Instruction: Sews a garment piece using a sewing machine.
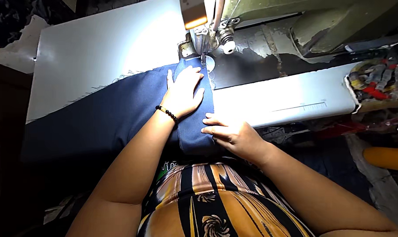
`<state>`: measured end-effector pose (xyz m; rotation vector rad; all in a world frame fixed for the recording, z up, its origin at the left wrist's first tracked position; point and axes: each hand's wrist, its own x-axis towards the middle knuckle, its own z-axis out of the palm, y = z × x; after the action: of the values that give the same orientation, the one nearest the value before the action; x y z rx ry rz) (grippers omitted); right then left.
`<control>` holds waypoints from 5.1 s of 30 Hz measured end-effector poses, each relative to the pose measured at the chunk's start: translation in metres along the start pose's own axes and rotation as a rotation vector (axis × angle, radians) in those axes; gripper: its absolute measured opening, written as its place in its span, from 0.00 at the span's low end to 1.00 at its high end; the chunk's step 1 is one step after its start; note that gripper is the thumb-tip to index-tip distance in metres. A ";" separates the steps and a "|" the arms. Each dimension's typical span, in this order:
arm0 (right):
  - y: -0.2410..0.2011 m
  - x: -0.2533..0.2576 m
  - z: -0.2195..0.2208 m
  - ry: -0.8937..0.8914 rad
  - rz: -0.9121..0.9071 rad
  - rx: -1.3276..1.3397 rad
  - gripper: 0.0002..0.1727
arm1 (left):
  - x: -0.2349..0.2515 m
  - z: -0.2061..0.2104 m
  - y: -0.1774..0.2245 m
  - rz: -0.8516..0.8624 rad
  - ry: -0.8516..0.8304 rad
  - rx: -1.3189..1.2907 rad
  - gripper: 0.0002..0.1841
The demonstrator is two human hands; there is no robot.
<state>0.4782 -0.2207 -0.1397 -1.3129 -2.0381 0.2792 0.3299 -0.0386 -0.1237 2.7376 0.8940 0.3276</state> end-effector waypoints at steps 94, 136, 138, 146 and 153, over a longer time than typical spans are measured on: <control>0.033 0.043 -0.005 0.138 -0.020 -0.092 0.15 | -0.030 -0.055 0.040 -0.129 -0.209 0.294 0.27; 0.044 0.040 -0.024 0.005 -0.068 -0.042 0.14 | -0.029 -0.009 0.001 0.140 -0.029 -0.070 0.28; 0.048 0.038 -0.024 0.004 -0.079 -0.030 0.15 | -0.029 -0.008 0.000 0.144 -0.032 -0.069 0.28; 0.056 0.047 -0.029 -0.041 -0.087 0.001 0.14 | -0.023 -0.008 -0.007 0.179 -0.027 -0.097 0.28; 0.071 0.067 -0.026 -0.028 -0.020 -0.046 0.16 | 0.009 -0.014 -0.028 0.185 -0.064 -0.058 0.30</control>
<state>0.5291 -0.1343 -0.1279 -1.3224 -2.0913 0.2441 0.3183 -0.0093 -0.1177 2.7654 0.6067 0.2927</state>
